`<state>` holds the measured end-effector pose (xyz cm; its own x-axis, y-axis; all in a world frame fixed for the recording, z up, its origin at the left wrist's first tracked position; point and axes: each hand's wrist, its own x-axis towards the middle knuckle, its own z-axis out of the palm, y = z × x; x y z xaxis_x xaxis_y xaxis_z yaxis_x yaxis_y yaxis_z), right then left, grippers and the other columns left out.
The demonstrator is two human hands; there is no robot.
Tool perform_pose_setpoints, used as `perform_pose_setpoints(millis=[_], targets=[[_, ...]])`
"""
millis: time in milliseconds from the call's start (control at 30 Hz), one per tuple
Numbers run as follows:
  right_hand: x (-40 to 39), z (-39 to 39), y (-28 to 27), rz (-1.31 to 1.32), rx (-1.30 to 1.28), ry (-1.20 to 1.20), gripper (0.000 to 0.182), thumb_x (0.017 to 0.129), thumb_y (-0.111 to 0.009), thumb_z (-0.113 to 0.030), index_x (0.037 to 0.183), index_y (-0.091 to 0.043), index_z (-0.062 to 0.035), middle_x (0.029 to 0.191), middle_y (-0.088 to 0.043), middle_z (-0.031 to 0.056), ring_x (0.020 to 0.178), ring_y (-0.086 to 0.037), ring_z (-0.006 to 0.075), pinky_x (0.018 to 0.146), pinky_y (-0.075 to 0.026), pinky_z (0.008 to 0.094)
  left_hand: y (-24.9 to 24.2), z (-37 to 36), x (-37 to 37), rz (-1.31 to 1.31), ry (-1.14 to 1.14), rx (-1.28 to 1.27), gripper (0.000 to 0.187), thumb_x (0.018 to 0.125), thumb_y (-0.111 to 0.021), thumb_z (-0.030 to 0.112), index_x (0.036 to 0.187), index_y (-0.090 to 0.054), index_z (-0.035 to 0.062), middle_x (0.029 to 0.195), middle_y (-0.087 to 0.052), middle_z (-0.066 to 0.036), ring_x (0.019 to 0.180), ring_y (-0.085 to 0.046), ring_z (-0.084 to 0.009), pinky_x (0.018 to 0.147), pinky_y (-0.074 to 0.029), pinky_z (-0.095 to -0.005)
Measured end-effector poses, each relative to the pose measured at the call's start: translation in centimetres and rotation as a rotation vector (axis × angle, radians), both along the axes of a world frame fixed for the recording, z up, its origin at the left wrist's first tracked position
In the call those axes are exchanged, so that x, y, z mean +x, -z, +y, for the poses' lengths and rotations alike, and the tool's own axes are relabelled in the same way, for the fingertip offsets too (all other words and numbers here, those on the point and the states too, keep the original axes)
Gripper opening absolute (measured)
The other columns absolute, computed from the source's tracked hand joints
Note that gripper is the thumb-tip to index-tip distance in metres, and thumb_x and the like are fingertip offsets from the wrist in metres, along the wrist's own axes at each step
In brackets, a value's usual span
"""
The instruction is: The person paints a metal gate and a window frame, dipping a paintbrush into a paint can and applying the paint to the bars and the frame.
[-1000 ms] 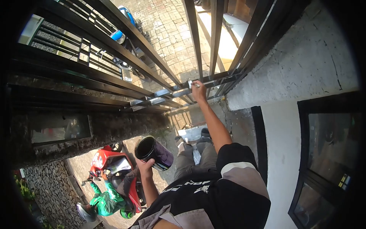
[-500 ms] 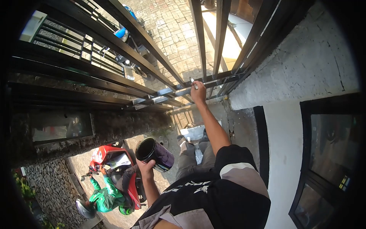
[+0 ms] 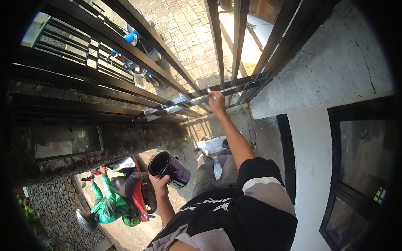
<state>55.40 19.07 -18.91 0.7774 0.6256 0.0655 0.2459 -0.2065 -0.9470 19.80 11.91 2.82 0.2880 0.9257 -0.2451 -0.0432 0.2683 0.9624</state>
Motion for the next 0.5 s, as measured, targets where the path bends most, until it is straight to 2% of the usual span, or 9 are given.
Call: perform_pose_setpoints(millis=[100,200,267,367,400,467,500], targets=[[-0.6,0.0,-0.4,-0.351,0.017,0.055,0.016,0.075,-0.062,0.004,0.088,-0.066,-0.0049,0.102,-0.063,0.0156,0.105,-0.06,0.036,0.09,-0.048,0.0439,-0.3,0.1,0.2,-0.004,-0.002,0.022,0.109,0.055,-0.092,0.019,0.145,-0.035,-0.0031,0.131,-0.055,-0.012,0.121,-0.055,-0.0228,0.106,-0.042,-0.0354],[-1.5,0.0,-1.9,-0.454,-0.046,0.118,0.017,0.074,-0.063,0.006,0.088,-0.064,-0.0038,0.102,-0.062,0.0154,0.1,-0.061,0.0367,0.091,-0.047,0.0442,-0.1,0.0,0.0,0.005,-0.013,0.017,0.108,0.055,-0.092,0.021,0.144,-0.036,-0.0032,0.129,-0.056,-0.012,0.119,-0.056,-0.0228,0.105,-0.042,-0.0351],[-1.5,-0.1,-0.6,-0.458,-0.099,0.09,0.019,0.073,-0.063,0.007,0.088,-0.064,-0.0037,0.099,-0.062,0.0155,0.099,-0.06,0.0375,0.092,-0.046,0.0451,0.1,0.0,-0.2,0.028,0.004,0.018,0.108,0.055,-0.092,0.022,0.144,-0.036,-0.0028,0.129,-0.056,-0.012,0.119,-0.056,-0.0228,0.105,-0.043,-0.035],[-0.4,0.0,0.0,-0.224,-0.086,-0.093,0.02,0.073,-0.063,0.006,0.09,-0.063,-0.0032,0.098,-0.061,0.0149,0.098,-0.06,0.0371,0.088,-0.048,0.0446,-0.2,0.1,0.2,0.014,0.019,0.051,0.108,0.056,-0.091,0.022,0.144,-0.035,-0.0025,0.13,-0.055,-0.012,0.12,-0.056,-0.0228,0.105,-0.042,-0.0353],[-0.1,0.2,0.1,-0.222,-0.085,-0.091,0.02,0.073,-0.063,0.006,0.09,-0.063,-0.0032,0.098,-0.061,0.0149,0.098,-0.06,0.0371,0.088,-0.048,0.0446,-0.5,0.1,0.4,0.016,0.02,0.052,0.108,0.056,-0.091,0.022,0.144,-0.035,-0.0025,0.13,-0.055,-0.012,0.12,-0.056,-0.0228,0.105,-0.042,-0.0353],[0.3,-0.3,-1.0,-0.309,0.027,0.07,0.017,0.076,-0.063,0.006,0.09,-0.063,-0.0038,0.1,-0.061,0.0153,0.099,-0.06,0.0369,0.086,-0.049,0.0441,-1.0,-0.2,1.1,0.008,0.017,0.079,0.095,0.062,-0.087,0.027,0.14,-0.041,-0.0024,0.129,-0.056,-0.011,0.119,-0.055,-0.0211,0.106,-0.04,-0.035],[0.4,-0.5,-1.6,-0.332,0.029,0.09,0.015,0.079,-0.063,0.004,0.091,-0.063,-0.0042,0.103,-0.06,0.0161,0.102,-0.06,0.0365,0.088,-0.048,0.044,-0.5,-0.2,0.8,0.02,0.035,0.052,0.102,0.06,-0.09,0.026,0.143,-0.038,-0.002,0.131,-0.055,-0.012,0.121,-0.055,-0.0219,0.107,-0.04,-0.0355]])
